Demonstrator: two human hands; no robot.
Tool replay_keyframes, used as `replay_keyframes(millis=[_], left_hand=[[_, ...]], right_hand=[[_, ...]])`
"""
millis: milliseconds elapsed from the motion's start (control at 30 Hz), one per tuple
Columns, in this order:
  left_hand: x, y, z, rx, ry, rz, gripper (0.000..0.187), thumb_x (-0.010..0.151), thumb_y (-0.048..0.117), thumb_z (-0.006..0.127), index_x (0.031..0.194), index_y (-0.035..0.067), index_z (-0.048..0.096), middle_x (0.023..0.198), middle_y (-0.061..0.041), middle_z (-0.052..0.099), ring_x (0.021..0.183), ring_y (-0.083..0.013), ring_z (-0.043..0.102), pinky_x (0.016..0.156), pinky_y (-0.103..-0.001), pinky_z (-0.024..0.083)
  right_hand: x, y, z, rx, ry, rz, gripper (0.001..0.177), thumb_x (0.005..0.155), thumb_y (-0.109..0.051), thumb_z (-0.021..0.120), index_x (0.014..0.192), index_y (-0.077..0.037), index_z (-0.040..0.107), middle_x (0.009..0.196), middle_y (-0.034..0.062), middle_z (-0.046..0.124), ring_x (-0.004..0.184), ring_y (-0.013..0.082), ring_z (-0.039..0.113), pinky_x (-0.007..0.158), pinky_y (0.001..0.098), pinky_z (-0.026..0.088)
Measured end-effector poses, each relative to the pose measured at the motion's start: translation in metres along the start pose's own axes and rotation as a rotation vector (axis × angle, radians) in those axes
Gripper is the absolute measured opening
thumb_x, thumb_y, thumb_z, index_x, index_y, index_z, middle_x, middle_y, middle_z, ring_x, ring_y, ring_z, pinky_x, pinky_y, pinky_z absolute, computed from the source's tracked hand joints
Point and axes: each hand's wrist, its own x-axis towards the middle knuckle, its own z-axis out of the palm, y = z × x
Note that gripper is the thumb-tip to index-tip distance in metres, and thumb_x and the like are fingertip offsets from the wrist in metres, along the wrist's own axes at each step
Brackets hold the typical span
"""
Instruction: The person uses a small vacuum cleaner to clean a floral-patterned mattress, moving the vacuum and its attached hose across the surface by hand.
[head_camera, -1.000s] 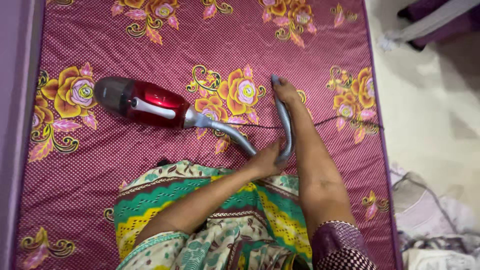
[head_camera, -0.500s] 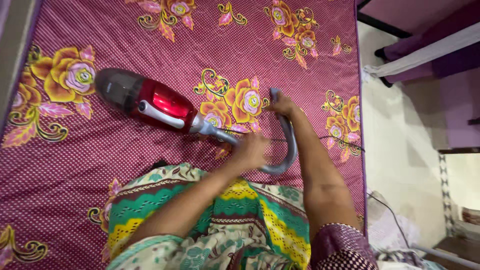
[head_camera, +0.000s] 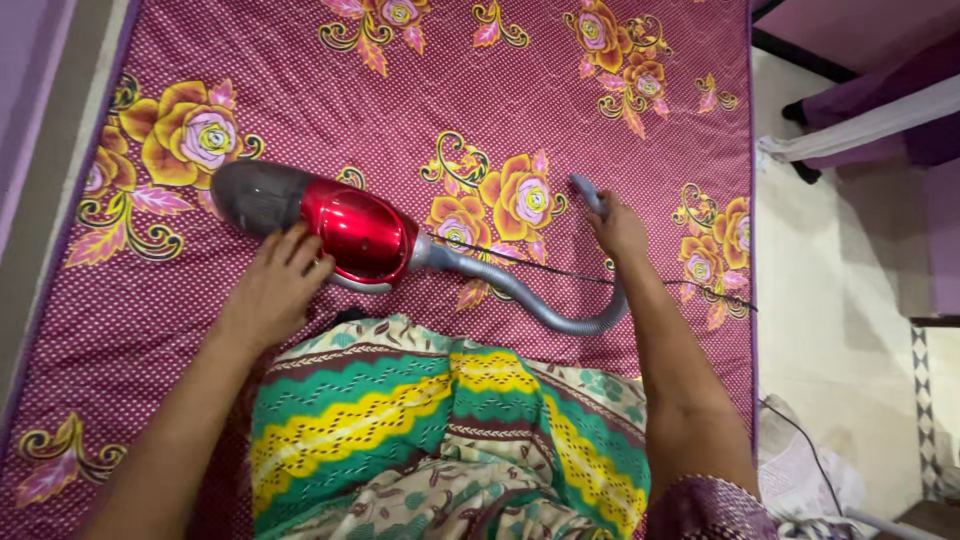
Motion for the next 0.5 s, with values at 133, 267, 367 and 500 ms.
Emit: replay_keyframes(millis=[133,267,367,500], left_hand=[[0.011,0.007,0.026,0.25,0.072,0.201,0.039,0.087,0.02,0.053,0.122,0.008,0.062,0.135,-0.013,0.059,0.133,-0.0332,0.051,0.116,-0.051,0.034],[0.041,0.008,0.035,0.046,0.039,0.119,0.026,0.092,0.015,0.056,0.115,0.007,0.063,0.114,-0.01,0.065,0.124,-0.0292,0.056,0.12,-0.05,0.033],[0.08,-0.005,0.039,-0.1,0.202,0.077,0.034,0.081,0.014,0.064,0.113,0.001,0.063,0.107,-0.015,0.064,0.112,-0.0346,0.057,0.115,-0.051,0.035],[0.151,-0.004,0.038,-0.233,0.262,-0.024,0.028,0.079,0.004,0.065,0.107,0.002,0.062,0.112,-0.017,0.064,0.114,-0.0375,0.056,0.109,-0.05,0.038]], right_hand=[[-0.002,0.017,0.012,0.081,-0.084,-0.033,0.067,0.089,-0.028,0.07,0.15,-0.014,0.047,0.109,0.0277,0.071,0.102,0.0444,0.07,0.092,0.0526,0.056],[0.013,0.03,0.002,0.119,-0.176,-0.098,0.071,0.09,-0.028,0.07,0.154,-0.016,0.042,0.116,0.0276,0.068,0.108,0.045,0.067,0.096,0.0532,0.052],[0.041,0.038,-0.014,0.011,-0.153,-0.043,0.068,0.093,-0.03,0.069,0.154,-0.017,0.042,0.119,0.0271,0.068,0.109,0.0455,0.066,0.097,0.0546,0.051],[0.085,0.044,-0.037,-0.133,-0.148,-0.084,0.062,0.092,-0.036,0.072,0.144,-0.014,0.049,0.122,0.024,0.07,0.112,0.0429,0.067,0.098,0.0537,0.052]])
